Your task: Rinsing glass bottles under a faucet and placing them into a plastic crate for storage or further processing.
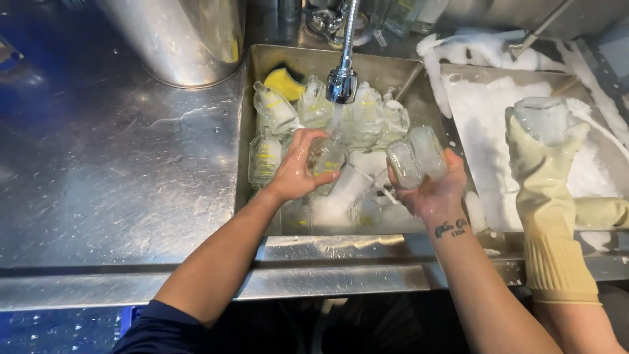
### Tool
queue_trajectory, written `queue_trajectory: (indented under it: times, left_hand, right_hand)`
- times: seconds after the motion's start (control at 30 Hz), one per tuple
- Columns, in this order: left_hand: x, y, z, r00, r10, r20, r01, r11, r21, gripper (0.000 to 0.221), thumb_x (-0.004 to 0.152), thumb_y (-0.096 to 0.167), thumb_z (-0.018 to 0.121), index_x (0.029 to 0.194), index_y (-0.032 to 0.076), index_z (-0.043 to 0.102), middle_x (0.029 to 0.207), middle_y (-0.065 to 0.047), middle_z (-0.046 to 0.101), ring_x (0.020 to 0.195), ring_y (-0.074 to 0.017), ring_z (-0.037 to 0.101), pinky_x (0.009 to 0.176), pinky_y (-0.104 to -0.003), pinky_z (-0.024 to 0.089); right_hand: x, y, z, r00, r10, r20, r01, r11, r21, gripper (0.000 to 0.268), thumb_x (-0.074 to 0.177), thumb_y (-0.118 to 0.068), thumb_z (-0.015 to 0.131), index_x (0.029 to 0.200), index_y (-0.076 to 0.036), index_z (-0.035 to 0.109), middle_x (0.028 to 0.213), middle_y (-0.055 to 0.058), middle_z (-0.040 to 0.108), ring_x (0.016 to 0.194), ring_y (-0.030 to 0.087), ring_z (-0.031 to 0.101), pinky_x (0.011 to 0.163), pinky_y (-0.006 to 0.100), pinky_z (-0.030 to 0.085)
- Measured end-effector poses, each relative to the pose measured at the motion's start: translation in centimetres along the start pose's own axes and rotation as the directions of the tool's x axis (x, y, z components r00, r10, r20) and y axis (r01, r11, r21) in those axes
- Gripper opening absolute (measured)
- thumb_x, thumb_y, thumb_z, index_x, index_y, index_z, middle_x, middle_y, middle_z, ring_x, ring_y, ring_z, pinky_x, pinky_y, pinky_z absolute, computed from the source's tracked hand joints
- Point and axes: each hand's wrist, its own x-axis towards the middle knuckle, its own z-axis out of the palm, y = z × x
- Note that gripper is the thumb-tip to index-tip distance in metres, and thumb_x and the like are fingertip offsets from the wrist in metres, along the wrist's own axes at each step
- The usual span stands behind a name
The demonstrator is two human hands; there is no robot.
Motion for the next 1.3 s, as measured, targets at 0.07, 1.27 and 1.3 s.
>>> queue_trajectory:
  times: [0.07,1.27,1.3]
  left_hand:
    - [-0.2,0.8,0.3,1.0,0.004,-0.02,-0.004,1.0,0.019,0.077,0.07,0.03,0.092,0.132,0.025,0.046,0.134,-0.009,0.044,0.131,-0.0401,0.051,0.114,-0.052,0.044]
    - [0.4,0.1,1.0,0.992,0.086,-0.097,-0.085,0.996,0.016,0.075,0.072,0.039,0.089,0.126,0.018,0.042,0.129,-0.011,0.043,0.125,-0.0402,0.055,0.109,-0.051,0.047]
    - [0.3,0.2,0.7,0.991,0.077,-0.105,-0.076,0.997,0.019,0.075,0.072,0.038,0.09,0.126,0.018,0.042,0.129,-0.012,0.044,0.125,-0.0402,0.055,0.11,-0.051,0.047]
  right_hand:
    - [-2.4,0.3,0.4,1.0,0.002,0.004,-0.002,1.0,-0.003,0.062,0.079,-0.053,0.061,0.13,-0.018,0.061,0.13,0.009,0.066,0.119,0.032,0.066,0.101,0.056,0.056]
    - [-2.5,1.7,2.2,0.987,-0.151,0.063,0.14,0.98,0.144,0.062,0.08,-0.05,0.059,0.13,-0.015,0.061,0.136,0.012,0.064,0.123,0.033,0.063,0.106,0.055,0.051]
    - [-3.9,1.3,4.2,0.997,-0.069,0.02,0.066,0.99,0.126,0.058,0.09,-0.048,0.049,0.133,-0.01,0.058,0.139,0.014,0.062,0.127,0.034,0.061,0.108,0.054,0.048]
